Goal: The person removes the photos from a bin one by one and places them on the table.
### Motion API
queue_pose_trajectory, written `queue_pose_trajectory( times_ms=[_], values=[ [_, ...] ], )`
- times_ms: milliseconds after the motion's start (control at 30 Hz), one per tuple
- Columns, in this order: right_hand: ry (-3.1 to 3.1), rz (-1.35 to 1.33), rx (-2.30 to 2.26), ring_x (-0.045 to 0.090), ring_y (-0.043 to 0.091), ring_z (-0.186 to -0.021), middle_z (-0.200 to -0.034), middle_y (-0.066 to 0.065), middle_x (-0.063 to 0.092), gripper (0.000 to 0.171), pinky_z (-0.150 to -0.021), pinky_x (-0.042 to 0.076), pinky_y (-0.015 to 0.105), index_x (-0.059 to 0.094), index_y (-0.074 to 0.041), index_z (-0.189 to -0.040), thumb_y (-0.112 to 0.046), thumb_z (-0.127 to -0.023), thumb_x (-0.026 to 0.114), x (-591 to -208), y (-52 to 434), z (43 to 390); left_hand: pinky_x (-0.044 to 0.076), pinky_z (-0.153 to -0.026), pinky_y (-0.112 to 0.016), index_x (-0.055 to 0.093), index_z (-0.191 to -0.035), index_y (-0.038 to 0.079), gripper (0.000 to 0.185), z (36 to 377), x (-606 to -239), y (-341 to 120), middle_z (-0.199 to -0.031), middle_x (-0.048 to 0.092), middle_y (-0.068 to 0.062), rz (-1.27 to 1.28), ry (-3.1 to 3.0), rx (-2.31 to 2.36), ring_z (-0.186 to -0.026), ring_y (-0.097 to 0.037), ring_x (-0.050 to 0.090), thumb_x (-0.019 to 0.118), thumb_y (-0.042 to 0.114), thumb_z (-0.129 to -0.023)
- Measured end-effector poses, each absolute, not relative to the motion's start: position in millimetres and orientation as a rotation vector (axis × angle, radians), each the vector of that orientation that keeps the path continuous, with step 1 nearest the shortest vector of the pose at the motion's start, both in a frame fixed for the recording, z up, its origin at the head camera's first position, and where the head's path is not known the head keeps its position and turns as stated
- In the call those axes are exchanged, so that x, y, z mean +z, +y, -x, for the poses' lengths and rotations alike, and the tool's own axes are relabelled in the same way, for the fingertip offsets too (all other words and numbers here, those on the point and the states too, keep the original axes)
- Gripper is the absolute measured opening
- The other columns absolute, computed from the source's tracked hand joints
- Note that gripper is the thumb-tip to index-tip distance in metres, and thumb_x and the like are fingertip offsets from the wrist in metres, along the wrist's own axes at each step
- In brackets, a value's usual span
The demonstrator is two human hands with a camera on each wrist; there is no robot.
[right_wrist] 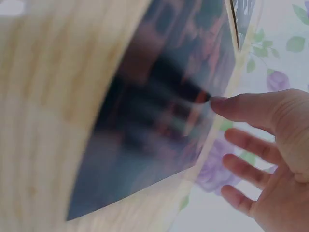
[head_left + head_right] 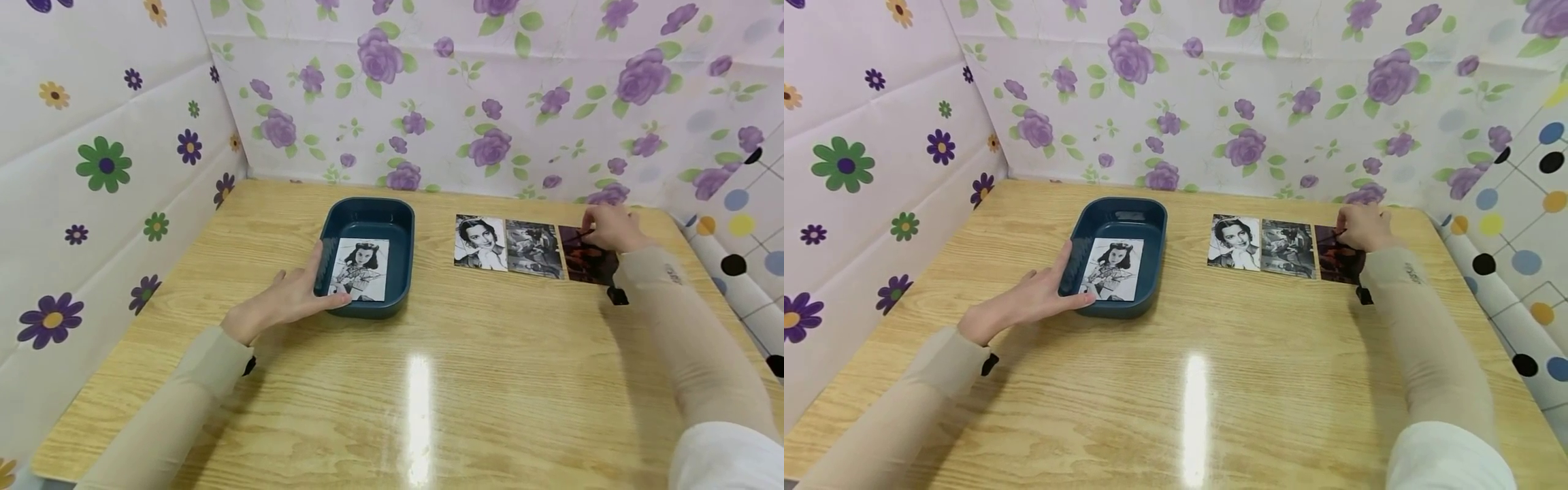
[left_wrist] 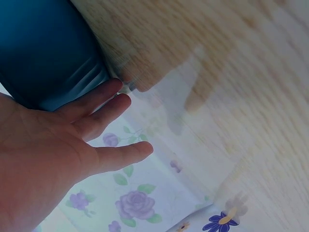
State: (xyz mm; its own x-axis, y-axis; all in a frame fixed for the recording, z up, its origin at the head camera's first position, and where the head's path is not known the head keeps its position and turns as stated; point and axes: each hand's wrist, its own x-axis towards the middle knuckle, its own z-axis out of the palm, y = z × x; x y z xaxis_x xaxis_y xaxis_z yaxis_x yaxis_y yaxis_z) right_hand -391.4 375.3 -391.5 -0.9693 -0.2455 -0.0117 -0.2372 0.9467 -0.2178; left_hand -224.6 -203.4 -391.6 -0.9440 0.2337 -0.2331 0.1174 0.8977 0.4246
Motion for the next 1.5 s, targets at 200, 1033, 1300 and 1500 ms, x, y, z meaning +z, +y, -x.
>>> queue_pose_trajectory(
  times_ms=[200, 1033, 1300, 1500],
  values=[
    [3.050, 0.493, -0.657, 0.060, 0.022, -0.073, -0.093, 0.024, 0.064, 0.015, -0.066, 0.049, 0.034, 0.061, 0.005, -0.094, -0.005, -0.084, 0.066, -377.8, 331.8, 402.6, 0.006, -0.112, -0.071, -0.022, -0.152, 0.014, 0.124, 223.8, -393.8, -206.7, -0.150, 0.036, -0.029, -0.258, 2.786, 0.606, -0.139, -0.043, 0.037, 0.050, 0.081, -0.077],
    [2.470, 1.345, -0.681, 0.056, 0.018, -0.081, -0.093, 0.010, 0.066, 0.016, -0.078, 0.047, 0.029, 0.069, -0.003, -0.093, -0.014, -0.084, 0.076, -362.9, 26.8, 378.1, 0.008, -0.110, -0.073, -0.022, -0.152, 0.014, 0.122, 222.7, -396.9, -205.8, -0.148, 0.040, -0.026, -0.288, 2.778, 0.631, -0.137, -0.041, 0.040, 0.050, 0.080, -0.079],
    [2.480, 1.281, -0.347, 0.045, 0.015, -0.072, -0.086, 0.007, 0.059, 0.030, -0.068, 0.037, 0.026, 0.069, -0.006, -0.096, -0.027, -0.078, 0.081, -374.8, -0.9, 374.2, 0.008, -0.110, -0.074, -0.022, -0.152, 0.014, 0.121, 225.1, -393.7, -206.0, -0.148, 0.041, -0.027, -0.306, 2.788, 0.621, -0.136, -0.041, 0.042, 0.049, 0.081, -0.079],
    [2.510, 1.213, -0.162, 0.048, 0.017, -0.090, -0.107, 0.006, 0.057, 0.044, -0.077, 0.041, 0.029, 0.066, -0.010, -0.100, -0.040, -0.073, 0.083, -376.6, -8.6, 370.5, 0.008, -0.110, -0.073, -0.023, -0.152, 0.015, 0.121, 225.6, -393.6, -206.2, -0.149, 0.039, -0.027, -0.311, 2.784, 0.635, -0.136, -0.041, 0.041, 0.049, 0.080, -0.079]
  ],
)
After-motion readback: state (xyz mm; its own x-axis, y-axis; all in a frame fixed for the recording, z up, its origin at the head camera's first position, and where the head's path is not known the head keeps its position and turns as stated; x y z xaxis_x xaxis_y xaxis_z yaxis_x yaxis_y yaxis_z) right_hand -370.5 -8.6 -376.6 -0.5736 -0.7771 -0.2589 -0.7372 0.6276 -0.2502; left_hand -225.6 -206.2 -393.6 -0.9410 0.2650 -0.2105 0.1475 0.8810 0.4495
